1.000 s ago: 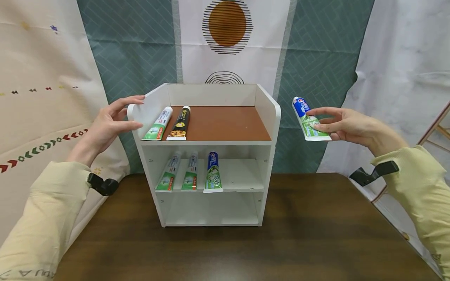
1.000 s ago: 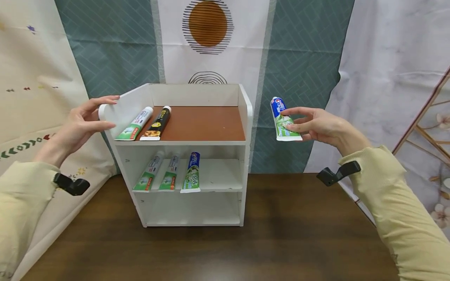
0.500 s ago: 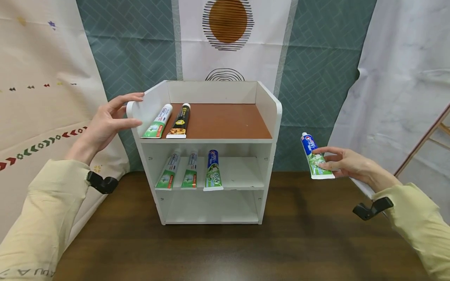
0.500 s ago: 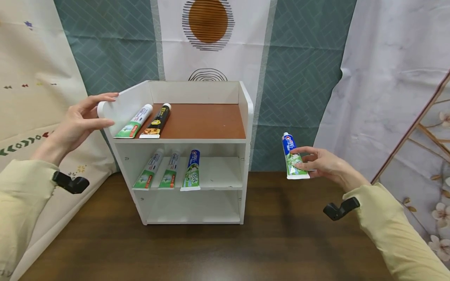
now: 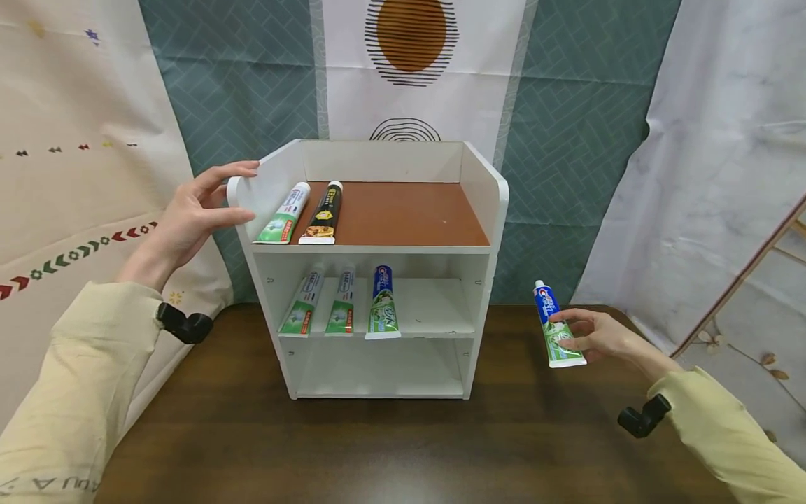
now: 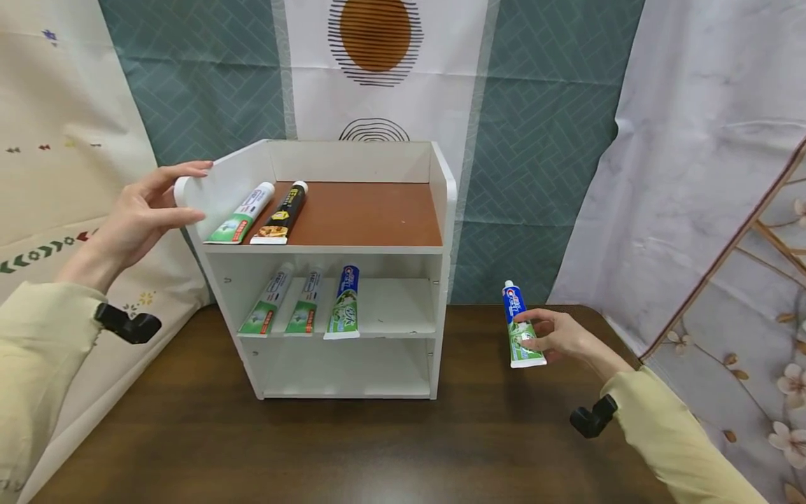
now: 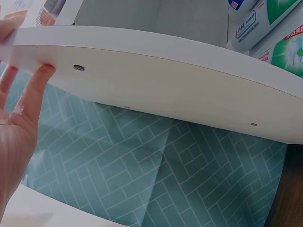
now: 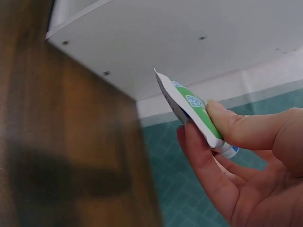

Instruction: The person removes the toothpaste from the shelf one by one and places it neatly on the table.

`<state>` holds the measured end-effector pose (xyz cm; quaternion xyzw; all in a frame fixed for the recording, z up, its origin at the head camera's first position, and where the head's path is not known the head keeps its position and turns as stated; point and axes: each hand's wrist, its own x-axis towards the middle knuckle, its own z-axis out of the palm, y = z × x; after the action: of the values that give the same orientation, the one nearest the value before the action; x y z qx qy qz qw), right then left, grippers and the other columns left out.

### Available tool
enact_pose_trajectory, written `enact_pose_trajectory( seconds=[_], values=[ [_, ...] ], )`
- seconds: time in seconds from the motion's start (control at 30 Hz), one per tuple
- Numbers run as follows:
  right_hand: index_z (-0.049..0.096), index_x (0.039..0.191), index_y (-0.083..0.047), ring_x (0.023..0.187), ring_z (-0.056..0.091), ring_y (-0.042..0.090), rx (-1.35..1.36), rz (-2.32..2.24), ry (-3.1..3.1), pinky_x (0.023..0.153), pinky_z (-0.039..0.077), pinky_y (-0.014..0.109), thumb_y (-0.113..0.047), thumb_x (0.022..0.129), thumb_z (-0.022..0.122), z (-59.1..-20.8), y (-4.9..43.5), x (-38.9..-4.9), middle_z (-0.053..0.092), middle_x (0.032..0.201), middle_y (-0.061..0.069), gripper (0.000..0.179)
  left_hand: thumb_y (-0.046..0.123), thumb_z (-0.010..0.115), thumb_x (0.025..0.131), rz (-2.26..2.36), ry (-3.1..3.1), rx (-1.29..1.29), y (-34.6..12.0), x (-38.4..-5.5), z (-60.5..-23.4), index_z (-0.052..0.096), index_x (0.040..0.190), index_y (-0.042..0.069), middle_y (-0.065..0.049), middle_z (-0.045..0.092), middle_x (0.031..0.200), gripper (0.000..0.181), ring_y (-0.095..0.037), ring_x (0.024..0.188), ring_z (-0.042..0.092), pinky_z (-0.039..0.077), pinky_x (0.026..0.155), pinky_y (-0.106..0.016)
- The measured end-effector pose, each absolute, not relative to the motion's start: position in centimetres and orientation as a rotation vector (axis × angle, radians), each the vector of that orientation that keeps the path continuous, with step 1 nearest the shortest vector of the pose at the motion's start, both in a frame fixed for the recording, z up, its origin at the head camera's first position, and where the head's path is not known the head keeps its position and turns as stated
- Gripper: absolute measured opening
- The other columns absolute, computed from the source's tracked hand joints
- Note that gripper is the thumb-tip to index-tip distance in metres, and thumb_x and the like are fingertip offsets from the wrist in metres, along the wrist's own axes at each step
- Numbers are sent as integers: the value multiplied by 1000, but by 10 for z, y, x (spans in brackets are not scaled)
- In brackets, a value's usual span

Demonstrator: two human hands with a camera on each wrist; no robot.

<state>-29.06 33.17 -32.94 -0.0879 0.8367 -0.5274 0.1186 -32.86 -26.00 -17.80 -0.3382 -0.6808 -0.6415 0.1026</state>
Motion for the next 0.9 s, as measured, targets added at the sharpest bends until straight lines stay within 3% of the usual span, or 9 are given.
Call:
enact_pose_trajectory(
  seconds=[0.23,0.9],
  values=[
    [38,124,9,77,59,29,-290,-1617,2398,64,48,51,-2,80,67,-361,333,-290,51,99,20,54,-15,60,78,-1907,-2016,-980,-254,-331,-179,55,123,9,-5,32,140,52,-25,121,30,43,77,-24],
    [49,116,8,68,56,24,-269,-1400,2535,52,49,41,1,77,69,-420,322,-296,52,89,15,44,-18,57,78,-1941,-1992,-990,-259,-327,-177,54,124,8,-7,31,140,53,-25,119,32,46,75,-25]
  ],
)
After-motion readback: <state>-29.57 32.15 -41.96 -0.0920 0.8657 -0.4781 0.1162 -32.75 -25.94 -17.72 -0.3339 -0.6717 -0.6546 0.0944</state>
